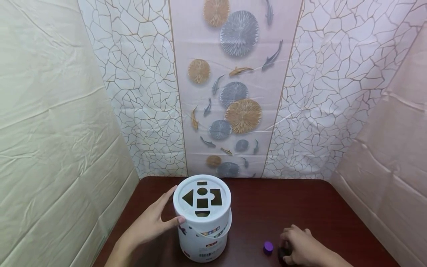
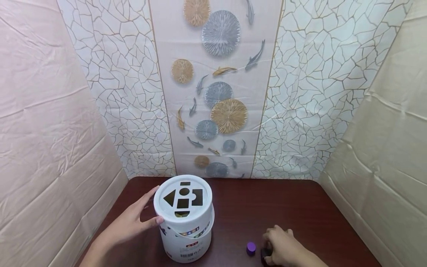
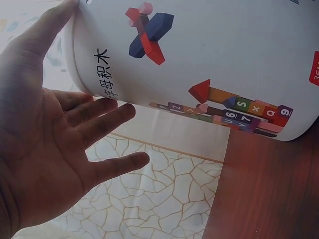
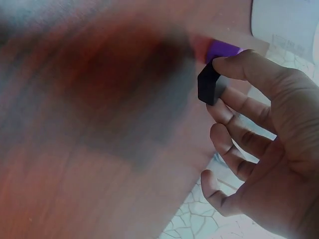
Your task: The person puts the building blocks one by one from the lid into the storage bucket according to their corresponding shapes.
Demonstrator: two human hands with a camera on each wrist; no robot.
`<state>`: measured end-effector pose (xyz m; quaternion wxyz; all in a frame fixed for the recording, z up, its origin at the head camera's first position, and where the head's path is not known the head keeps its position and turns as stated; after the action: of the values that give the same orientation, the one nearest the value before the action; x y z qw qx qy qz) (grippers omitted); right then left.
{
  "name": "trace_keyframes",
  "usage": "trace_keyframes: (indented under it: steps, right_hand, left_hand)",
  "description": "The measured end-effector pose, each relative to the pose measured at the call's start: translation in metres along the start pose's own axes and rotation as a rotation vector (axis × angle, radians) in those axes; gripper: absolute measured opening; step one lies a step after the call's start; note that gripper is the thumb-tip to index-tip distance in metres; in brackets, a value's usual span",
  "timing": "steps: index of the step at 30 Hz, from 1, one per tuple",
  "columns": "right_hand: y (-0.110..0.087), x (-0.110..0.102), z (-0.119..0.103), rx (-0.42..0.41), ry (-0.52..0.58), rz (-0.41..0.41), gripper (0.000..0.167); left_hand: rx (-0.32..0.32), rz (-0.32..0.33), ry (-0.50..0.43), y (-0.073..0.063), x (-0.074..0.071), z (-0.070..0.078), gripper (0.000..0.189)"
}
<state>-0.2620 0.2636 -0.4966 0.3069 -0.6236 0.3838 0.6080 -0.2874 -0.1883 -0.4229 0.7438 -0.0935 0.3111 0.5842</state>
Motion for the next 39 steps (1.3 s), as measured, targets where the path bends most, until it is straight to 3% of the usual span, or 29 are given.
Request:
trace_keyframes:
  steps: [6,16,24,39]
  right_hand:
    - [0.005,-0.011,0.005,0.016,0.084,-0.062,0.026]
    - [0.015,-0.047,-0.010,-0.053,-0.014,0.127,0.034]
    - [0.023,-0.079,-0.028,-0.291,0.047,0.313,0.032]
    - [0.046,-0.132,-0.061,-0.373,0.080,0.455,0.034]
  left_hand:
    - [0.003,-0.002,-0.003,0.000,0.000,0.000,0.108]
    - [0.007,0.004,-0.009,0.000,0.000,0.002,0.106]
    - [0.041,0.020,-0.001,-0.002,0.000,0.003,0.104]
    - [0.033,0.021,-0.002,-0.002,0.000,0.004,0.106]
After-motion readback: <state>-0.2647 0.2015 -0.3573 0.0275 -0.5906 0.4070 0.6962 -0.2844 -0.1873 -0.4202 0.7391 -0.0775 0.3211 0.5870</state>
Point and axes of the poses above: each hand's wrist, its own y-axis towards the middle knuckle, its own x-axis out of the palm, z = x × y, the point moved 8 cm from there along y, towards the middle knuckle, and after that the axes turned 13 degrees about -y, right-handed, at the moved point
